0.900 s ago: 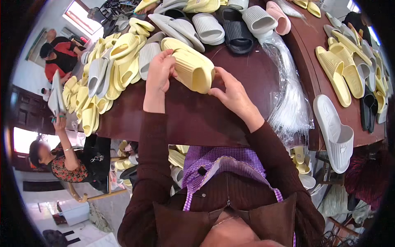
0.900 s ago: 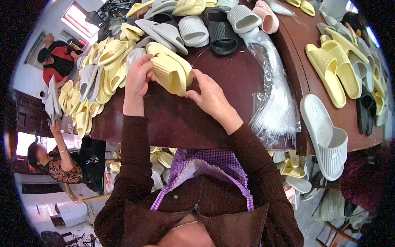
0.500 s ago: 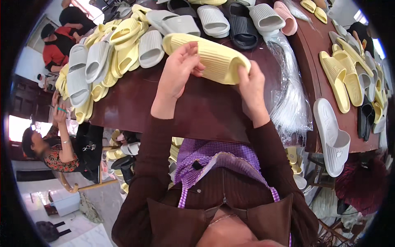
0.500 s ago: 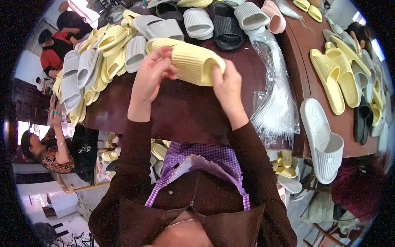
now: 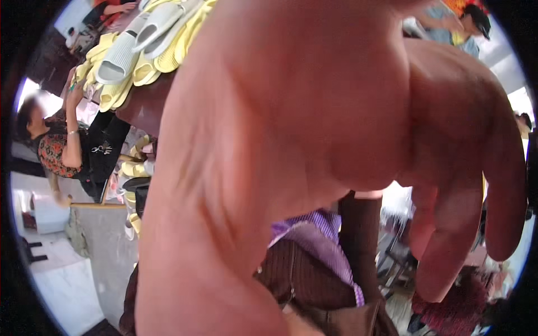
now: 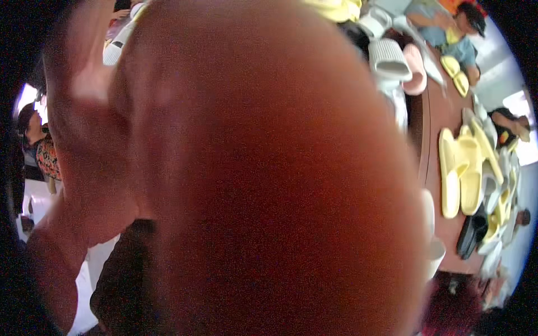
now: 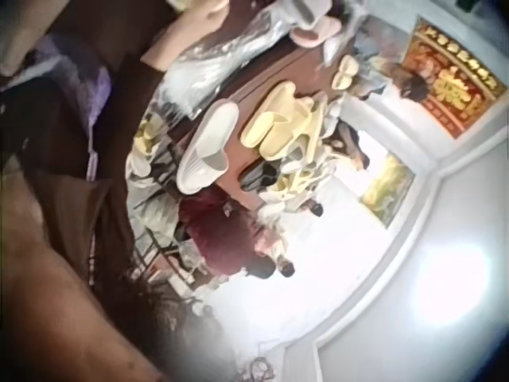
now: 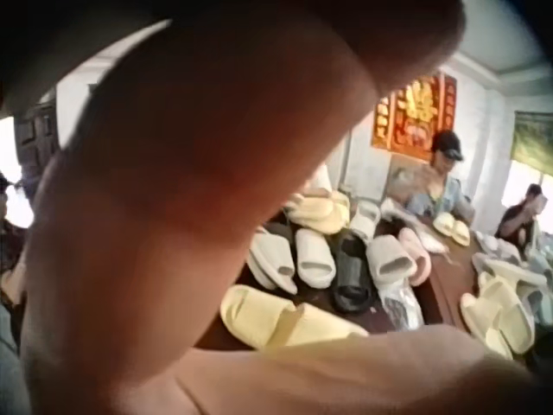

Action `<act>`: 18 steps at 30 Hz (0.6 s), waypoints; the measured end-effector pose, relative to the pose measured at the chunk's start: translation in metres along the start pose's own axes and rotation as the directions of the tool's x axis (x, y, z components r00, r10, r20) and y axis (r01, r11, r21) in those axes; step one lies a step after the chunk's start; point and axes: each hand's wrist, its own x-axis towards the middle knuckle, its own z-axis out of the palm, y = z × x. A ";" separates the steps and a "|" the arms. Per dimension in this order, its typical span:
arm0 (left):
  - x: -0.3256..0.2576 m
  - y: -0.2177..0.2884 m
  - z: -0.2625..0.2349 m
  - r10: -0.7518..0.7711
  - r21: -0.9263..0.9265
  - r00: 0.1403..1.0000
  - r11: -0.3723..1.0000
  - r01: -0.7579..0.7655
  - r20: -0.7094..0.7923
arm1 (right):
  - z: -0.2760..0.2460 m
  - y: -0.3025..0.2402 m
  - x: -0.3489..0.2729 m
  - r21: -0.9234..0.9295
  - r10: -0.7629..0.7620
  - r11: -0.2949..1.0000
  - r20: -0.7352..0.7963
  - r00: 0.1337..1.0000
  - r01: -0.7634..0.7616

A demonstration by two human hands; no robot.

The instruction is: The person pairs slippers together and fastens each pair using plastic tags by hand before tossing them aside.

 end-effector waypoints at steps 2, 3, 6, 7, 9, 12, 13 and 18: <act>0.004 0.006 -0.013 0.054 0.082 0.998 0.995 -0.051 -0.025 | -0.003 0.011 0.007 0.003 0.033 0.999 0.017 0.999 -0.033; 0.005 0.009 -0.021 0.080 0.125 0.996 0.989 -0.075 -0.036 | -0.006 0.015 0.008 0.005 0.051 0.999 0.027 0.998 -0.051; 0.003 0.019 -0.040 0.162 0.265 0.984 0.955 -0.136 -0.080 | -0.010 0.019 0.007 0.007 0.071 0.997 0.092 0.993 -0.072; 0.001 0.022 -0.047 0.186 0.315 0.978 0.938 -0.147 -0.097 | -0.012 0.015 0.004 -0.052 0.090 0.995 0.064 0.994 -0.086; -0.005 0.032 -0.061 0.221 0.401 0.967 0.903 -0.153 -0.129 | -0.009 0.013 0.006 -0.111 0.103 0.989 0.058 0.993 -0.096; -0.024 0.042 -0.068 0.237 0.479 0.951 0.870 -0.117 -0.198 | -0.002 0.023 0.012 0.004 0.113 0.993 0.067 0.991 -0.114; -0.033 0.045 -0.067 0.234 0.494 0.946 0.864 -0.097 -0.224 | 0.009 0.032 0.018 0.034 0.125 0.991 0.061 0.990 -0.127; -0.004 0.007 -0.073 0.121 0.376 0.979 0.925 -0.052 -0.162 | -0.027 0.060 0.045 0.107 0.089 0.992 -0.206 0.975 -0.068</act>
